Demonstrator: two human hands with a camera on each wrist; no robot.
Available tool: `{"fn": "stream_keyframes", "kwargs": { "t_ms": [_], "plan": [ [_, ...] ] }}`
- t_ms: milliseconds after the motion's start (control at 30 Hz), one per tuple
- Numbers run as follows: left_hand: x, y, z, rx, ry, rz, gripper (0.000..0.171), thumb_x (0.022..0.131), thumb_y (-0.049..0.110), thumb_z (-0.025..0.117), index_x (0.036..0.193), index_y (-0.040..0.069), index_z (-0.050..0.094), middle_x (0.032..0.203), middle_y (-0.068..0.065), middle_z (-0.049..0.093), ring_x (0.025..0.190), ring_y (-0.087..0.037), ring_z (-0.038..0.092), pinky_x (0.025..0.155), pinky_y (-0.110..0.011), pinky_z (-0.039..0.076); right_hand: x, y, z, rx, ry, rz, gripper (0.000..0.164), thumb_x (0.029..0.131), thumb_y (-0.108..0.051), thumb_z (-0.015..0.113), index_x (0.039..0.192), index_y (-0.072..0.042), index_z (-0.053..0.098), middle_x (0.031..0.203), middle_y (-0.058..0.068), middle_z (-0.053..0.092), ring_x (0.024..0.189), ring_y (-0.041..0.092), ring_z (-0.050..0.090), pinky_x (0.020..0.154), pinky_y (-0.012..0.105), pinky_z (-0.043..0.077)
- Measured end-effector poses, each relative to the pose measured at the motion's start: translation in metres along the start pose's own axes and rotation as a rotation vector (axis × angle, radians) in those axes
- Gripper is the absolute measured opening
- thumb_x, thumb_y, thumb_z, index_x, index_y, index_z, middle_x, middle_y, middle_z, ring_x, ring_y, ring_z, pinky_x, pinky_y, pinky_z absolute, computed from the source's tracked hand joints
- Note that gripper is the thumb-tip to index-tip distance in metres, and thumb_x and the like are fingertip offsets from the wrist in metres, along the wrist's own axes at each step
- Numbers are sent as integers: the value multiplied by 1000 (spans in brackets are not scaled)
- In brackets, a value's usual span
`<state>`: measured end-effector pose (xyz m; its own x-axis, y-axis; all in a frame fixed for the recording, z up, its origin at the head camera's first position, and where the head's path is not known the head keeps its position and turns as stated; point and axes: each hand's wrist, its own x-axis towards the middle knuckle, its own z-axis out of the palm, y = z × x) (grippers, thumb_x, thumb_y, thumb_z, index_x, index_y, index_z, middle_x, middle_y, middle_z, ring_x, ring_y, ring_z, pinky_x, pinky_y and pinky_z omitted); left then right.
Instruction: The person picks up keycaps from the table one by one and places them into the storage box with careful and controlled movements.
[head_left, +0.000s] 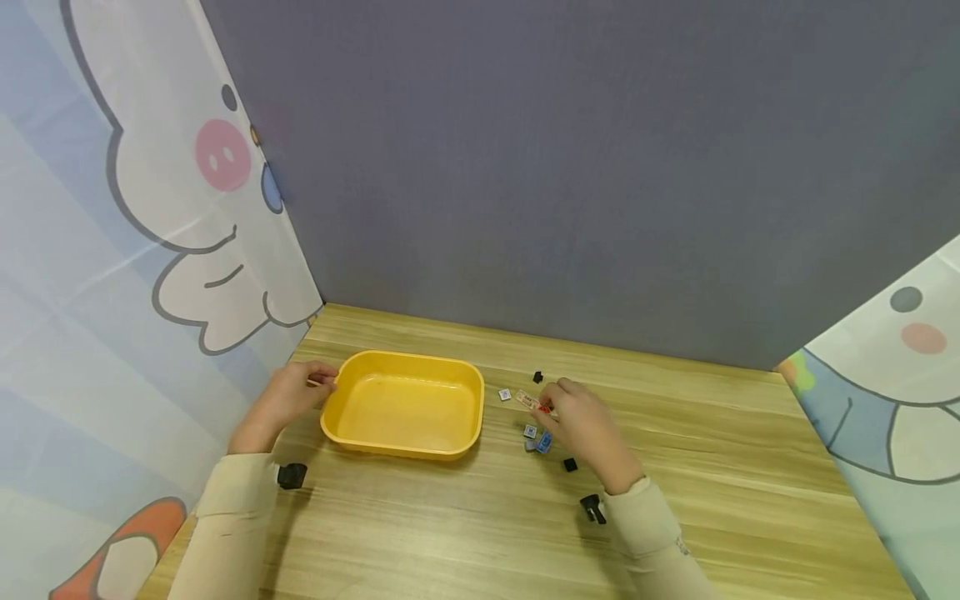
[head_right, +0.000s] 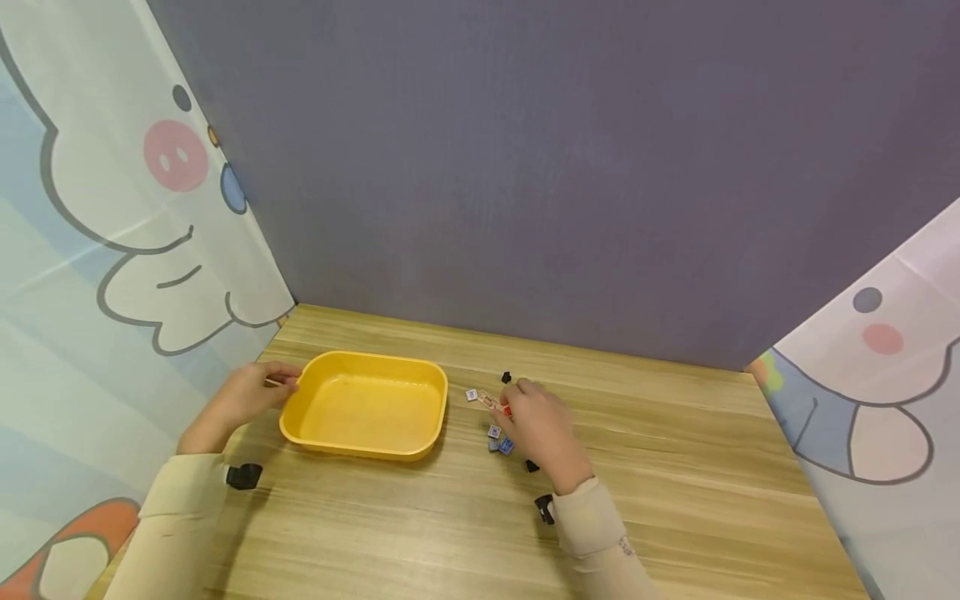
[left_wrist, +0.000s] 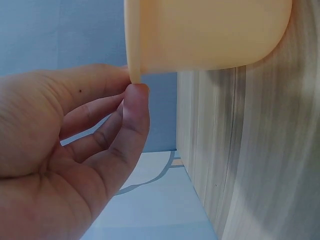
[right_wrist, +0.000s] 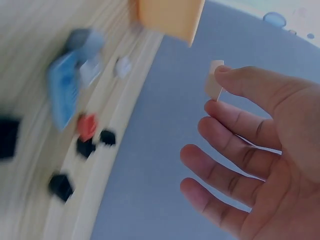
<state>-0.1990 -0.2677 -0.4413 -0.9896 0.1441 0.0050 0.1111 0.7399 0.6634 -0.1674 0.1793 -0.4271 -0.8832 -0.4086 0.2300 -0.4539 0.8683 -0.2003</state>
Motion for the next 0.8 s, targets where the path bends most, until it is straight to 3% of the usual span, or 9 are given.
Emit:
{"fn": "stream_keyframes", "kwargs": {
  "t_ms": [400, 800],
  "plan": [
    [1, -1, 2, 0, 11, 11, 25, 94, 5, 65, 115, -9, 68, 102, -19, 71, 96, -40, 68, 74, -43, 59, 41, -46, 8, 13, -29, -134, 23, 94, -35, 72, 98, -12, 71, 89, -2, 60, 76, 14, 56, 66, 30, 51],
    [2, -3, 3, -25, 18, 20, 25, 94, 2, 63, 115, -11, 67, 101, -21, 70, 96, -41, 68, 74, -43, 59, 52, -66, 8, 30, -42, -189, 23, 95, -35, 71, 99, -12, 71, 90, -3, 61, 75, 12, 56, 63, 27, 50]
  ]
}}
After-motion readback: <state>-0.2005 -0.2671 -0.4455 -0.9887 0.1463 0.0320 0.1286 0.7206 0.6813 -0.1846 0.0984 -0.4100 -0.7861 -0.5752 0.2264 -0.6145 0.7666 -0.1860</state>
